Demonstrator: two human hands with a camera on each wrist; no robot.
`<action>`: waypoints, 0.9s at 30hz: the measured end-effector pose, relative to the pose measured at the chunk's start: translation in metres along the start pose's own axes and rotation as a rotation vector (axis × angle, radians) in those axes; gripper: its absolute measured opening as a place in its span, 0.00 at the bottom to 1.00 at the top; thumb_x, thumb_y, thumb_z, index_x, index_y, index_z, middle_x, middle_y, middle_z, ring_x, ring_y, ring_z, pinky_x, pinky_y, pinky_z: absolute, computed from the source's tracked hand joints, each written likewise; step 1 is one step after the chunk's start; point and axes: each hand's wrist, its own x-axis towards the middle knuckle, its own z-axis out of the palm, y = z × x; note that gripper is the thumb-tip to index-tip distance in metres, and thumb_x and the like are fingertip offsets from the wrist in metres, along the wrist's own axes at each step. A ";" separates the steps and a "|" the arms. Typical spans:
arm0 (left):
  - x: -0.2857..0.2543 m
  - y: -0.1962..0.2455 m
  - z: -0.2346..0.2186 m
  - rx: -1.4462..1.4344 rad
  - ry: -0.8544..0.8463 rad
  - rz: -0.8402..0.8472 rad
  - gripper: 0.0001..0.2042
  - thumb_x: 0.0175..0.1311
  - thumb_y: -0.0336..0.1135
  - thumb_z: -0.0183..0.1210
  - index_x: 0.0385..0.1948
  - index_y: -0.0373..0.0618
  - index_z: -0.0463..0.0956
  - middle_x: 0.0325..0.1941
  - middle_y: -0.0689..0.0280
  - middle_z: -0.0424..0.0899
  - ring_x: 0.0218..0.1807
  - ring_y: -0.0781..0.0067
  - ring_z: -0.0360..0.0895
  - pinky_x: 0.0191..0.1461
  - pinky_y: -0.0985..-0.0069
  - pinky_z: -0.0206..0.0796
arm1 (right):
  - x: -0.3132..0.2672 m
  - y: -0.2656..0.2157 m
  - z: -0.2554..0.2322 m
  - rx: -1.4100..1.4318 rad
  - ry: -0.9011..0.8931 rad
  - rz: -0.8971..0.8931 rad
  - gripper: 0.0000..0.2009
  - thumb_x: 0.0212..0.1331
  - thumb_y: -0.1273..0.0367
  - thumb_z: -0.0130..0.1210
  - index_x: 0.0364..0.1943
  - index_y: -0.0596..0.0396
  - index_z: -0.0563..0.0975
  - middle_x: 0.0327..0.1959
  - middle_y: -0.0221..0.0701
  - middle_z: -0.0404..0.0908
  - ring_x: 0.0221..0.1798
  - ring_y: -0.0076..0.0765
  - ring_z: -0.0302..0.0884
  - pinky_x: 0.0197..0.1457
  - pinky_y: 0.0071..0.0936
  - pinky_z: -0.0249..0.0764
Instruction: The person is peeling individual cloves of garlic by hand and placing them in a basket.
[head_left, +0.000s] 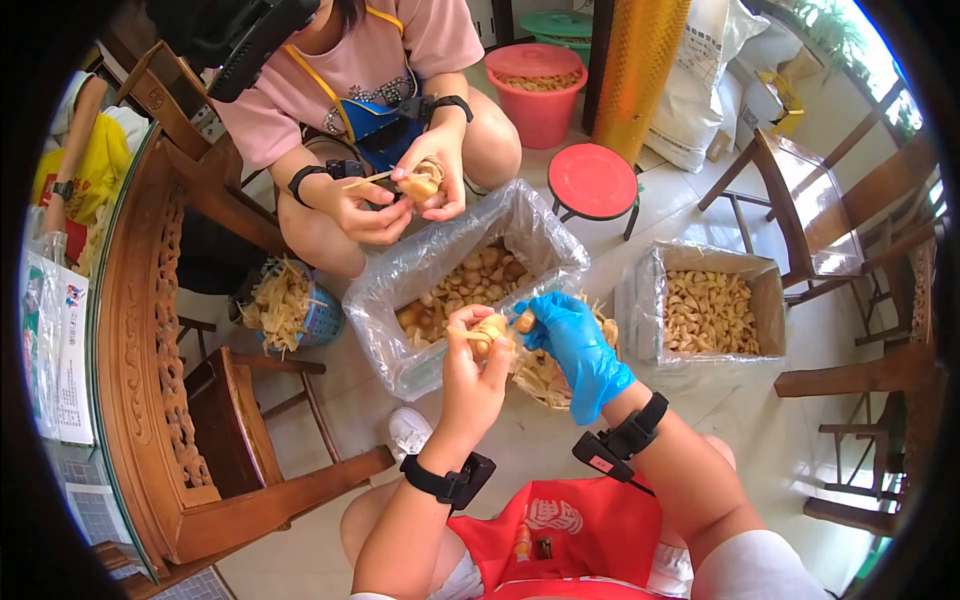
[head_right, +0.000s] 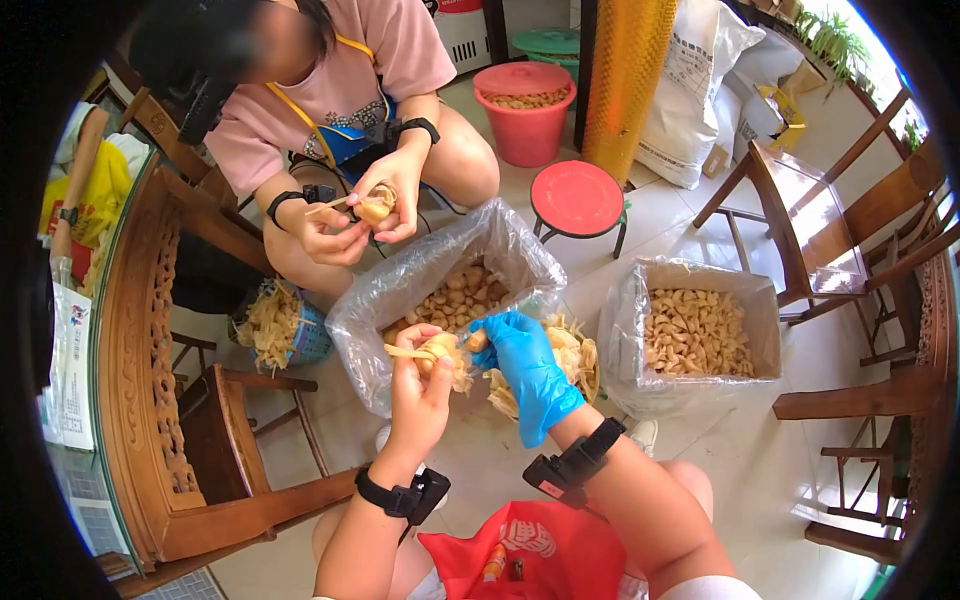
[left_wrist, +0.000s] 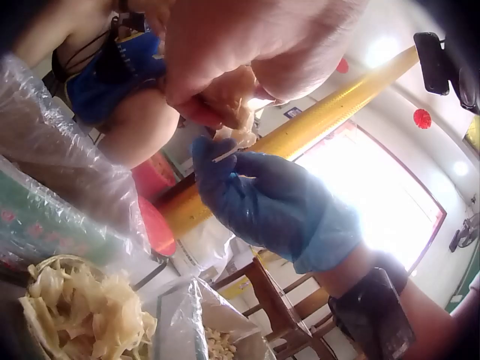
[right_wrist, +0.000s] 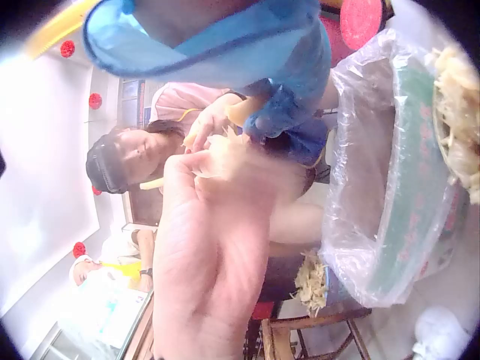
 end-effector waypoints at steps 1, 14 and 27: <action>0.000 0.000 -0.001 0.001 0.000 -0.001 0.14 0.62 0.26 0.48 0.49 0.38 0.60 0.47 0.61 0.67 0.41 0.78 0.69 0.46 0.81 0.65 | 0.000 0.000 0.000 0.023 -0.004 0.029 0.08 0.61 0.69 0.47 0.31 0.60 0.75 0.28 0.34 0.77 0.26 0.29 0.75 0.31 0.22 0.73; 0.001 0.004 -0.010 -0.004 0.016 -0.015 0.14 0.62 0.26 0.49 0.49 0.40 0.61 0.47 0.61 0.69 0.47 0.77 0.69 0.51 0.80 0.63 | -0.001 -0.002 -0.007 0.036 -0.339 0.184 0.14 0.58 0.66 0.54 0.46 0.58 0.71 0.40 0.30 0.75 0.39 0.26 0.72 0.46 0.23 0.71; 0.010 -0.003 -0.027 0.037 0.182 -0.014 0.15 0.62 0.26 0.50 0.49 0.39 0.59 0.47 0.60 0.68 0.50 0.73 0.69 0.53 0.76 0.63 | -0.009 -0.020 -0.015 -0.217 -0.388 0.138 0.16 0.58 0.70 0.45 0.49 0.61 0.72 0.43 0.34 0.76 0.40 0.30 0.75 0.49 0.25 0.71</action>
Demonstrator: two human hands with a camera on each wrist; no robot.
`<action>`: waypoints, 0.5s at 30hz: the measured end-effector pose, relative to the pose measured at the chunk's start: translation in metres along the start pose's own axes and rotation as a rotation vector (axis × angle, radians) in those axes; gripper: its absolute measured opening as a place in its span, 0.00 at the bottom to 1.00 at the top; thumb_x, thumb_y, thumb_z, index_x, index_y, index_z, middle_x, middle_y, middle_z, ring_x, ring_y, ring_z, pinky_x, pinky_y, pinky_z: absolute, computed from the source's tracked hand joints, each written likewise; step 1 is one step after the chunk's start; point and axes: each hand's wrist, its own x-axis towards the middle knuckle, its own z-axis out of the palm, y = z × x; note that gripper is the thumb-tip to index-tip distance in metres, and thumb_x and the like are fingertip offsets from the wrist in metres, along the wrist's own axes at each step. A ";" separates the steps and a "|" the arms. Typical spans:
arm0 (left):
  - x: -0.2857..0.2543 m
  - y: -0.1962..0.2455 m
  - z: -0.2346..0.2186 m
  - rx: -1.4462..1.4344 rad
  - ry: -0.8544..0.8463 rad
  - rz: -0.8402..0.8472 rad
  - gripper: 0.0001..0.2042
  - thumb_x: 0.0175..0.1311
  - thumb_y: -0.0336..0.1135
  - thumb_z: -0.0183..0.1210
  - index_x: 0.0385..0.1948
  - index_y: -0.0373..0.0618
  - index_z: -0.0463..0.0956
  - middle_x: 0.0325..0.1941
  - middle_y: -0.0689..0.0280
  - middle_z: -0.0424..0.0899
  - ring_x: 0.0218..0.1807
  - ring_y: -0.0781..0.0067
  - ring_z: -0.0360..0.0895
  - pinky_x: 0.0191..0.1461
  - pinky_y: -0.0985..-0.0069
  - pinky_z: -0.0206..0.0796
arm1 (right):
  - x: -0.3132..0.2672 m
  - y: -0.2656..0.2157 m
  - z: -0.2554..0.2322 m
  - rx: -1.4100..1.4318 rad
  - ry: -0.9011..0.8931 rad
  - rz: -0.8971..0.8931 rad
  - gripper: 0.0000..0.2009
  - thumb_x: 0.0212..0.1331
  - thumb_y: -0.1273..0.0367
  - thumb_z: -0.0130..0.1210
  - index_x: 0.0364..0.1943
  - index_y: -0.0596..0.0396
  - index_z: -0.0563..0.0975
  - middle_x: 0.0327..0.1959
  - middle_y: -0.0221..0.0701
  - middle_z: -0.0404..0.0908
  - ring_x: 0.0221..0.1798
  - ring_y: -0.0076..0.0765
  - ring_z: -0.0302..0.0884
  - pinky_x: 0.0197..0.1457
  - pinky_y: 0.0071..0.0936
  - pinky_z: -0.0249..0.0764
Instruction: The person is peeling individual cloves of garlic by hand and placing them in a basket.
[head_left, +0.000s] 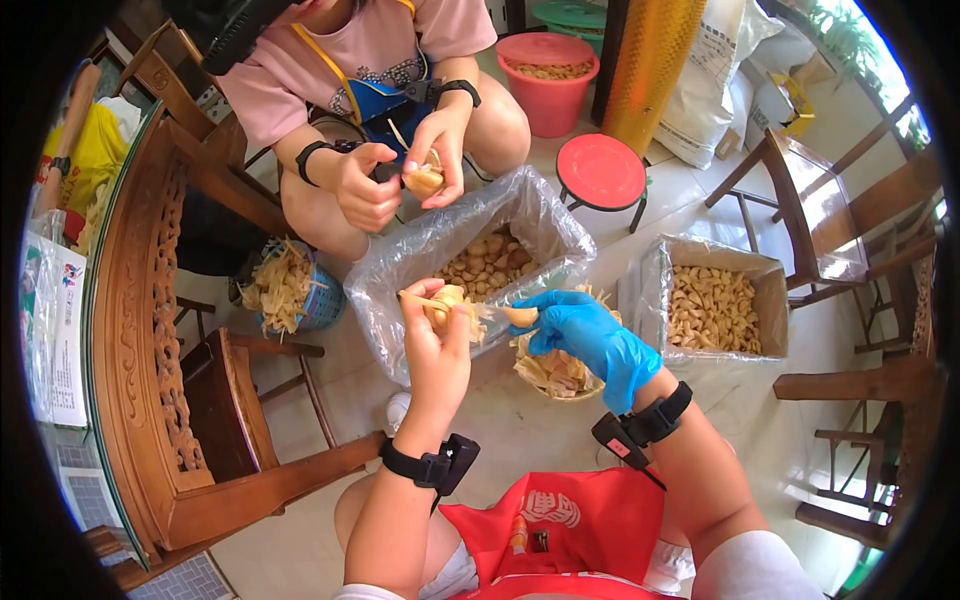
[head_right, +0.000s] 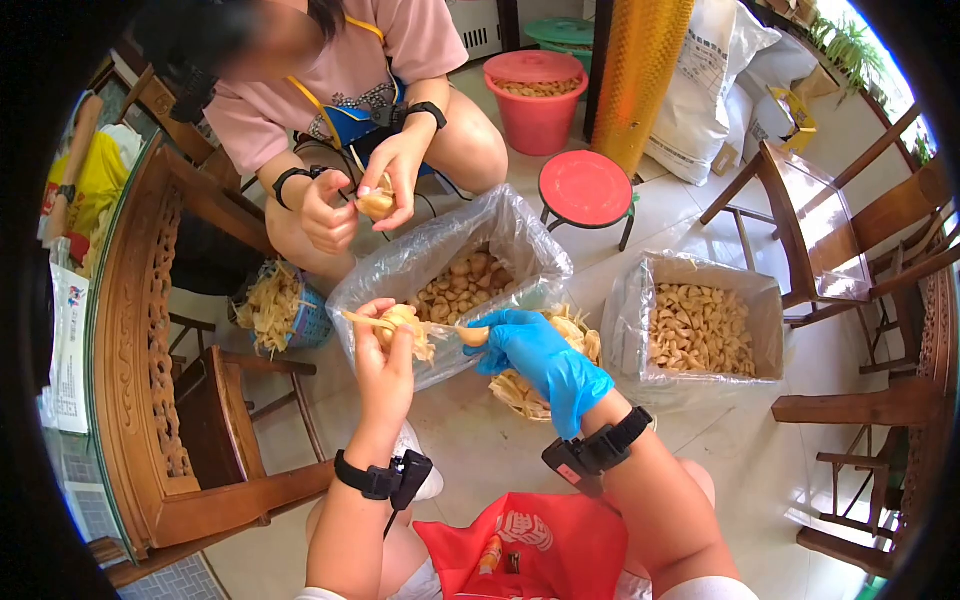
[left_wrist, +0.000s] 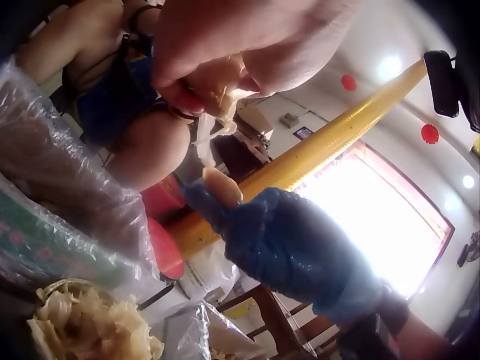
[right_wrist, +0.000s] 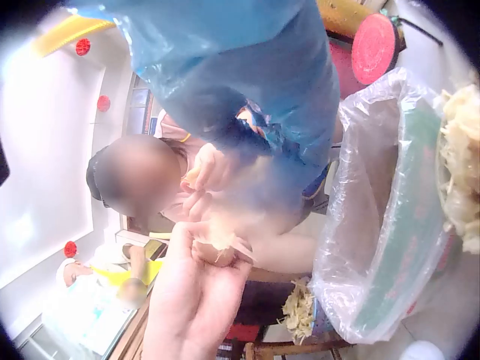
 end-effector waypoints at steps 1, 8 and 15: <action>0.001 0.000 -0.002 -0.028 0.013 -0.028 0.15 0.63 0.26 0.50 0.50 0.40 0.59 0.47 0.60 0.68 0.50 0.73 0.69 0.53 0.76 0.63 | -0.002 -0.003 0.001 -0.077 0.025 0.033 0.16 0.58 0.69 0.45 0.50 0.61 0.73 0.42 0.33 0.76 0.39 0.29 0.75 0.48 0.25 0.71; -0.002 0.001 0.001 -0.096 -0.051 -0.066 0.14 0.63 0.26 0.49 0.50 0.41 0.60 0.46 0.61 0.70 0.47 0.77 0.69 0.51 0.80 0.63 | 0.005 0.006 0.012 0.160 0.038 0.015 0.14 0.58 0.69 0.52 0.47 0.60 0.74 0.41 0.32 0.77 0.38 0.25 0.74 0.48 0.23 0.71; 0.001 0.003 0.001 -0.150 0.054 -0.032 0.14 0.63 0.26 0.49 0.50 0.41 0.60 0.46 0.61 0.71 0.46 0.77 0.70 0.51 0.80 0.64 | 0.008 0.008 0.012 -0.130 0.130 0.028 0.15 0.54 0.66 0.58 0.42 0.62 0.74 0.36 0.31 0.78 0.36 0.24 0.74 0.43 0.23 0.71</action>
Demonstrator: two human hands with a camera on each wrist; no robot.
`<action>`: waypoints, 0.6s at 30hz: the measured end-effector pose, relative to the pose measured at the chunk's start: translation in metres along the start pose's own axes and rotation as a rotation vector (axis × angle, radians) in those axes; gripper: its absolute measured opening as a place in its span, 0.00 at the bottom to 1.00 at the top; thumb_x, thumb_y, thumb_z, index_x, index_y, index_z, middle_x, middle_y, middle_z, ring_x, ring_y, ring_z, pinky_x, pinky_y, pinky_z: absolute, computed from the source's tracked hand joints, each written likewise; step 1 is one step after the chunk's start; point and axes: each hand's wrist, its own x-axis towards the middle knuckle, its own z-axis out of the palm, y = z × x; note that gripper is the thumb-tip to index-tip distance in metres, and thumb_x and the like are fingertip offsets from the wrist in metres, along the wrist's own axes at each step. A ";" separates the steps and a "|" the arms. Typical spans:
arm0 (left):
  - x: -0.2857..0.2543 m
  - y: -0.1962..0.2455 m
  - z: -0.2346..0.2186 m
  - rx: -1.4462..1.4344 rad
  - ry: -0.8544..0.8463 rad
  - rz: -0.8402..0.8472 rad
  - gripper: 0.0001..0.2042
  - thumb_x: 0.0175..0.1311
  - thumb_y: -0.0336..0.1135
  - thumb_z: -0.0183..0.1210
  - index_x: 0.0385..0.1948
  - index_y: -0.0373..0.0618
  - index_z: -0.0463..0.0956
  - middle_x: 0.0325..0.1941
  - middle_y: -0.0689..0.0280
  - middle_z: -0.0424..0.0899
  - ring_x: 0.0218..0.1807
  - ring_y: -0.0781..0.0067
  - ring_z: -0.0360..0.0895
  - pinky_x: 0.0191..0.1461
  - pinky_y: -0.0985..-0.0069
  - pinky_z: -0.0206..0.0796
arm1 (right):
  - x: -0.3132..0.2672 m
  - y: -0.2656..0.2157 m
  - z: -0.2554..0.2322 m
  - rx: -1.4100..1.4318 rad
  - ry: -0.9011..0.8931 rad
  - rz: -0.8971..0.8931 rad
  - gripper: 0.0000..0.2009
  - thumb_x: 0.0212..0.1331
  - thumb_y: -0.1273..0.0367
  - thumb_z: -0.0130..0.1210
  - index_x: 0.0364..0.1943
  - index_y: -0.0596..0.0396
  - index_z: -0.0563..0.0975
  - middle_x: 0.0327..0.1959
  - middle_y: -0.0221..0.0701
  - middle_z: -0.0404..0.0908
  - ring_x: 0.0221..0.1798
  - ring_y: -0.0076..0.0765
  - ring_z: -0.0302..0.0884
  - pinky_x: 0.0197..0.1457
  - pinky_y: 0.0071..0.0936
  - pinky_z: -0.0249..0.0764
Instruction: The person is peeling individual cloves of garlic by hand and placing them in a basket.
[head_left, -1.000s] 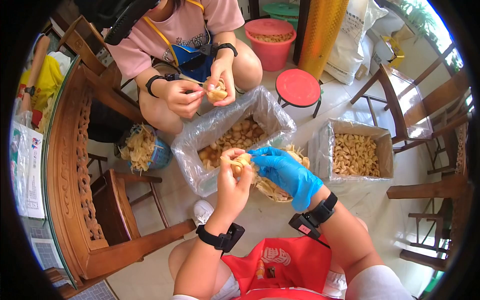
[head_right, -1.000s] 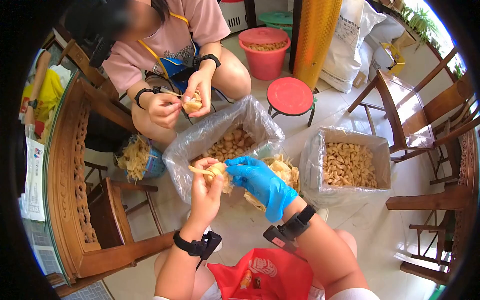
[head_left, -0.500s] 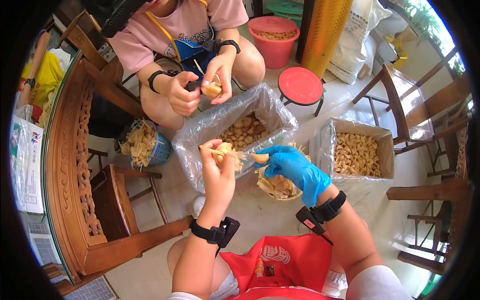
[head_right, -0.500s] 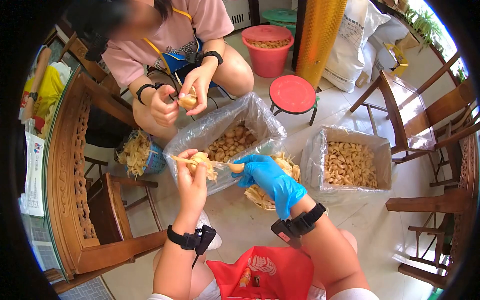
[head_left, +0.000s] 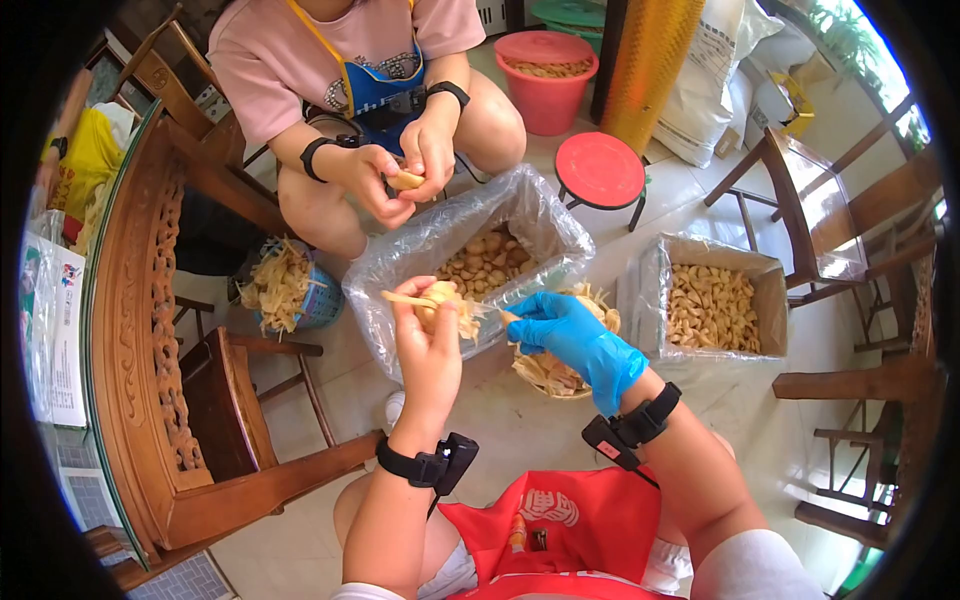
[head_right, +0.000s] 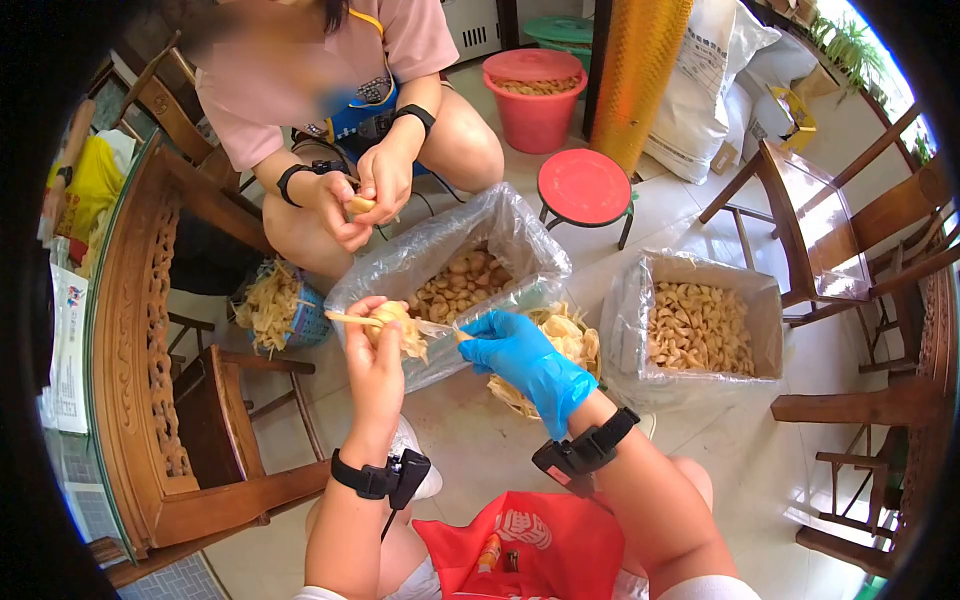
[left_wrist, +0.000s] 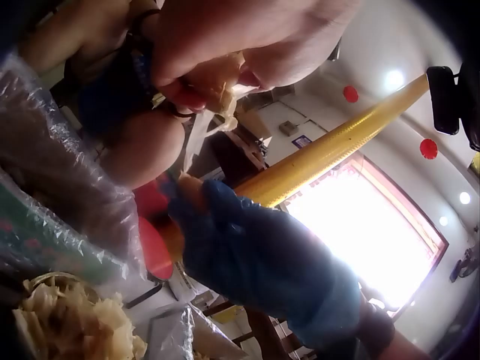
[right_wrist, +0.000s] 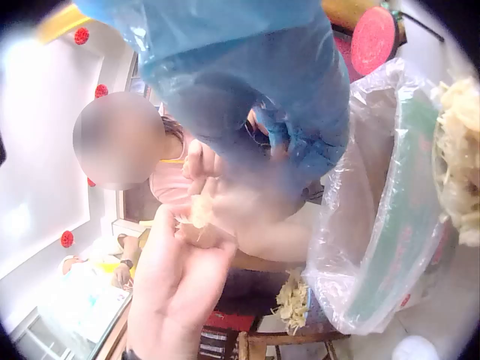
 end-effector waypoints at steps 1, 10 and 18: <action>0.002 0.001 -0.002 0.000 0.003 0.001 0.14 0.63 0.26 0.49 0.50 0.41 0.60 0.46 0.61 0.71 0.46 0.77 0.70 0.51 0.80 0.64 | -0.002 0.000 -0.001 -0.073 -0.007 -0.023 0.17 0.53 0.66 0.58 0.42 0.65 0.74 0.35 0.33 0.78 0.35 0.25 0.75 0.41 0.25 0.72; 0.004 0.012 -0.007 -0.063 -0.021 -0.079 0.15 0.62 0.27 0.55 0.50 0.38 0.64 0.49 0.60 0.74 0.48 0.78 0.72 0.53 0.81 0.64 | 0.002 0.027 -0.012 -0.806 0.350 -0.382 0.20 0.52 0.67 0.57 0.51 0.58 0.74 0.39 0.46 0.78 0.35 0.38 0.77 0.42 0.32 0.73; -0.002 0.012 0.000 -0.129 -0.120 -0.202 0.20 0.62 0.31 0.56 0.55 0.38 0.64 0.49 0.64 0.74 0.50 0.77 0.71 0.55 0.80 0.61 | 0.007 0.009 0.010 -0.246 0.267 -0.505 0.22 0.59 0.67 0.54 0.58 0.57 0.68 0.42 0.39 0.78 0.40 0.31 0.75 0.47 0.27 0.71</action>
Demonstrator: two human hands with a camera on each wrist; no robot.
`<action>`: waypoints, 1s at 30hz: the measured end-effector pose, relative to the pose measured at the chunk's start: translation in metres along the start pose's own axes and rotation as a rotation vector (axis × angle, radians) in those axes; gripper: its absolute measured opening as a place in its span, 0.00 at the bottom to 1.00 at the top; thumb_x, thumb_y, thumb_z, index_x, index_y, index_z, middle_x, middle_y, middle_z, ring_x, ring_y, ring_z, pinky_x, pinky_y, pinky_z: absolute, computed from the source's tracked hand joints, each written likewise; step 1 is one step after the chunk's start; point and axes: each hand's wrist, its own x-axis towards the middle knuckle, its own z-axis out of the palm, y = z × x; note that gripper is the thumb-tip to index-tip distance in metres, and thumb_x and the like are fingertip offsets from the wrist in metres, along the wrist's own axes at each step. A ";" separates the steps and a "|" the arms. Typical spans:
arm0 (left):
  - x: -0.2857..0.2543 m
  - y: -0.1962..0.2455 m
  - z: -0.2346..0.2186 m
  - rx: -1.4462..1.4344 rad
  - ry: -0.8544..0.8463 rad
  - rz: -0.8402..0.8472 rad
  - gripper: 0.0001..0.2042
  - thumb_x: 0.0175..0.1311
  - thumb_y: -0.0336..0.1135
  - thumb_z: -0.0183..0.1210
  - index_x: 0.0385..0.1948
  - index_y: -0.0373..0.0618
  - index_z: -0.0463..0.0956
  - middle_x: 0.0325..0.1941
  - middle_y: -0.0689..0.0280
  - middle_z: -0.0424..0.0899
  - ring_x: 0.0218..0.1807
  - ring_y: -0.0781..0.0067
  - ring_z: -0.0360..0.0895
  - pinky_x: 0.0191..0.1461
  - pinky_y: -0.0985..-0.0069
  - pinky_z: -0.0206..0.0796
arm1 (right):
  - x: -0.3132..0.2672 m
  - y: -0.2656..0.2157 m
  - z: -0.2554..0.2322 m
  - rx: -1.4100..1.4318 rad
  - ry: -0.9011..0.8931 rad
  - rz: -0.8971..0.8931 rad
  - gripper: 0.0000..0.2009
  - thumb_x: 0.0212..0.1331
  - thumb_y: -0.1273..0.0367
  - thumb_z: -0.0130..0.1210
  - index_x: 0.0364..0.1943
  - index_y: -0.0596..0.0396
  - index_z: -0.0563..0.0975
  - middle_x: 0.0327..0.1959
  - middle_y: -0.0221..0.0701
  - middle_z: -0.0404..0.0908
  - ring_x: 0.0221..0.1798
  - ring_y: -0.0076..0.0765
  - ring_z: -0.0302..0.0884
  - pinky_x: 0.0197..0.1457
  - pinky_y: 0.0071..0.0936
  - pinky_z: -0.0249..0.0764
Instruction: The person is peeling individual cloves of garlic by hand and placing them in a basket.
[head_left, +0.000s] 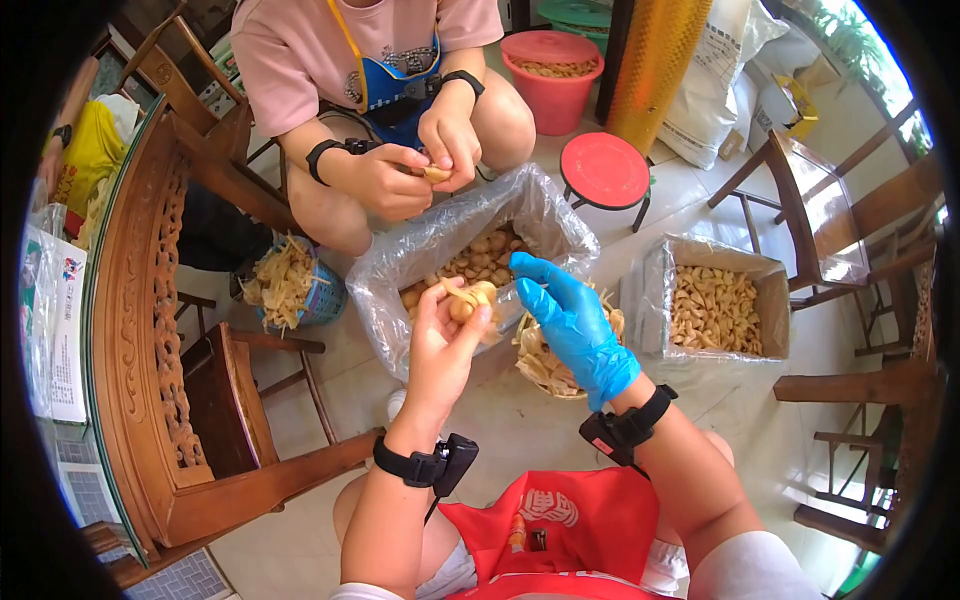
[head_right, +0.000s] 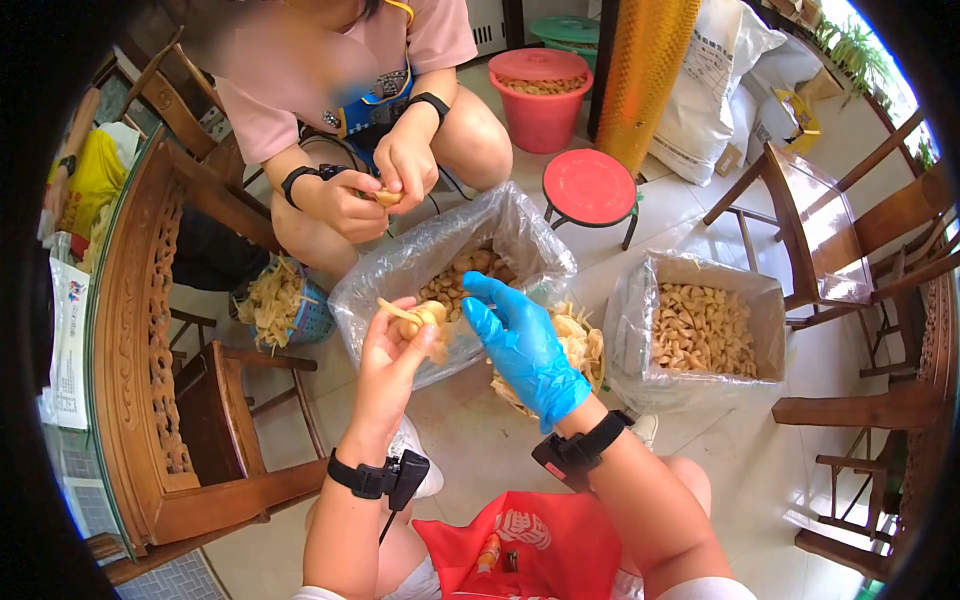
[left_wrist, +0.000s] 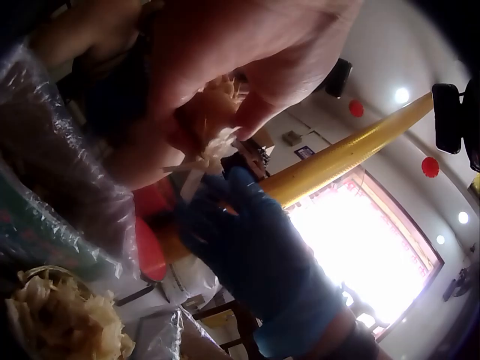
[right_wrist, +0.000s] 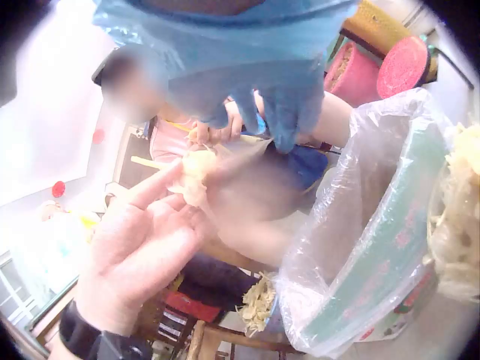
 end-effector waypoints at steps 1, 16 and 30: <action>0.000 -0.002 -0.002 0.000 0.001 0.000 0.20 0.62 0.31 0.56 0.55 0.38 0.64 0.49 0.64 0.74 0.50 0.77 0.71 0.55 0.80 0.61 | 0.001 -0.003 0.001 0.185 -0.016 -0.007 0.21 0.60 0.67 0.54 0.57 0.56 0.68 0.42 0.36 0.78 0.40 0.29 0.74 0.47 0.26 0.70; -0.005 -0.014 0.012 0.032 -0.148 -0.005 0.16 0.65 0.30 0.52 0.53 0.38 0.66 0.44 0.69 0.73 0.45 0.84 0.69 0.50 0.84 0.62 | -0.007 -0.005 0.004 0.033 0.026 -0.124 0.09 0.59 0.72 0.51 0.42 0.60 0.76 0.34 0.35 0.78 0.36 0.26 0.74 0.40 0.24 0.71; -0.005 -0.007 0.010 0.023 -0.196 -0.021 0.16 0.64 0.27 0.52 0.54 0.38 0.65 0.48 0.65 0.74 0.50 0.80 0.70 0.55 0.81 0.62 | 0.004 -0.008 -0.008 0.310 -0.071 0.361 0.11 0.61 0.64 0.51 0.41 0.56 0.76 0.34 0.26 0.78 0.32 0.19 0.69 0.38 0.19 0.67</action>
